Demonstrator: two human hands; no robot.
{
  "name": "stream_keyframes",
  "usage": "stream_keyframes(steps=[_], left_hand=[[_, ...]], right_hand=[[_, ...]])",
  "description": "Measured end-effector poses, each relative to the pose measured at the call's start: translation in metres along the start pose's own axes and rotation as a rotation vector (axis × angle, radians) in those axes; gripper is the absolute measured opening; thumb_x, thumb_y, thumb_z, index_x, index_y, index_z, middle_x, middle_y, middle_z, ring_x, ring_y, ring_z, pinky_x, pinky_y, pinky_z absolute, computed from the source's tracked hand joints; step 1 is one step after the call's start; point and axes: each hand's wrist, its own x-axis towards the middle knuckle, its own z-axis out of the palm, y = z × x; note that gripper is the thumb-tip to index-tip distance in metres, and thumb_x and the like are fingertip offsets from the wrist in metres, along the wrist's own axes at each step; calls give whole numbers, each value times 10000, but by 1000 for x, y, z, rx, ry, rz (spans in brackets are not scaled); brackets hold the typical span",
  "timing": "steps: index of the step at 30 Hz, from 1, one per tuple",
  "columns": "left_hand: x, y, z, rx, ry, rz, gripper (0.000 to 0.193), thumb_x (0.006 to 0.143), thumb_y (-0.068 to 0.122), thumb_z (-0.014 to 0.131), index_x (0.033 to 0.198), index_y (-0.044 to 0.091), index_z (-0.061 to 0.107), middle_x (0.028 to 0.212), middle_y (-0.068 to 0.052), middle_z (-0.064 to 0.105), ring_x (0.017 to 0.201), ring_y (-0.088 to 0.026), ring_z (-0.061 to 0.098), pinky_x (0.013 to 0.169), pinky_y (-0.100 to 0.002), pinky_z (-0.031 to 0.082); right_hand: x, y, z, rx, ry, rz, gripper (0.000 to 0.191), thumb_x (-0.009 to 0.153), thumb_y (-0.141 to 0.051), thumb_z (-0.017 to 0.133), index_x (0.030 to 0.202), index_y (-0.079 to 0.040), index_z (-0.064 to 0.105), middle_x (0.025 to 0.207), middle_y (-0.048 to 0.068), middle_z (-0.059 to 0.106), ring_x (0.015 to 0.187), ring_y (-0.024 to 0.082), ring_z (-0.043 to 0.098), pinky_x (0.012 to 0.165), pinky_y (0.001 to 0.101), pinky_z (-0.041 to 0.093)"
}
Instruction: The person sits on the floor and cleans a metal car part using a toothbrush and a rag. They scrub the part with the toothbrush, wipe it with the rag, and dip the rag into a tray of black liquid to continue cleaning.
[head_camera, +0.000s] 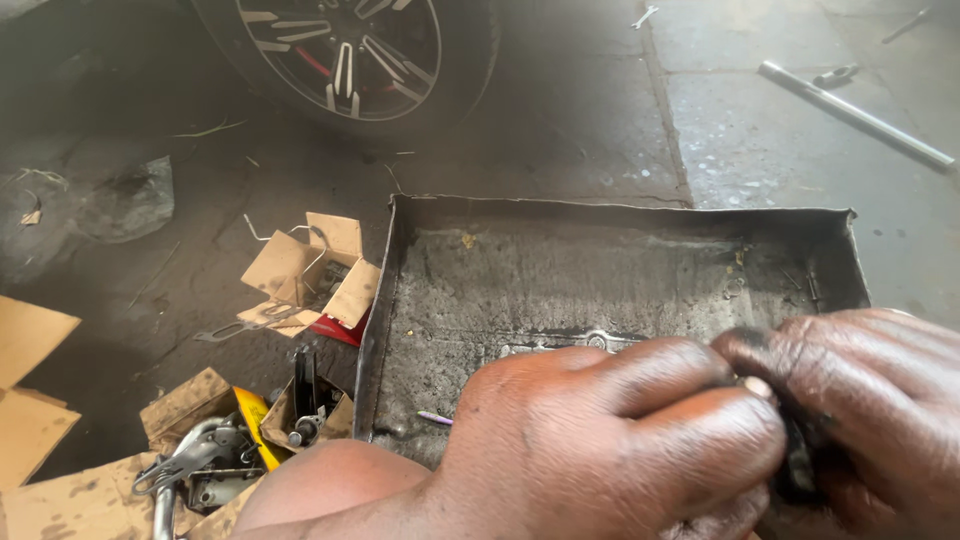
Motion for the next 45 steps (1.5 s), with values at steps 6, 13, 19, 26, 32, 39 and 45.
stream_keyframes(steps=[6,13,19,26,32,39,45], left_hand=[[-4,1,1,72,-112,-8,193,926,216,731,1103,180,661,1009,-17,710,847,-208,774,679,-371,620],[-17,-3,4,172,-43,46,237,1058,326,625,1275,233,603,1159,-2,689,1023,-150,778,849,-319,642],[-6,-4,-14,317,-178,210,202,994,306,688,1173,213,668,1216,-44,661,985,-216,735,927,-450,573],[-14,-16,-34,264,-283,224,270,968,266,667,1237,243,676,1255,22,667,1004,-164,693,921,-372,518],[-12,-15,-29,285,-317,231,268,981,280,678,1244,230,697,1289,50,675,1005,-160,682,925,-381,515],[-8,-15,-27,196,-282,180,237,974,276,677,1204,227,711,1239,37,698,989,-149,703,867,-359,519],[-5,-15,-23,311,-220,259,279,907,267,687,1179,217,719,1230,44,696,979,-184,683,848,-370,530]], right_hand=[[-1,8,-5,-28,-103,163,817,568,-553,819,1227,-77,738,804,47,770,831,217,767,771,391,608],[6,-4,-4,8,5,115,779,486,-557,846,1078,-61,740,824,86,744,797,245,768,721,395,586],[14,-16,-2,83,111,71,623,625,-527,858,1034,-72,738,780,36,729,724,179,695,674,349,549],[9,0,1,186,-66,-114,443,709,-428,826,1007,-108,758,751,1,722,697,157,730,640,355,556],[2,-2,6,206,-47,-75,421,641,-428,818,926,-129,737,753,-1,709,686,177,750,631,361,546],[11,2,5,212,-58,-155,570,627,-514,832,995,-88,748,751,20,696,675,198,736,641,388,546],[9,4,5,229,-126,-150,607,638,-542,848,1036,-92,760,762,17,717,687,217,749,628,397,547]])
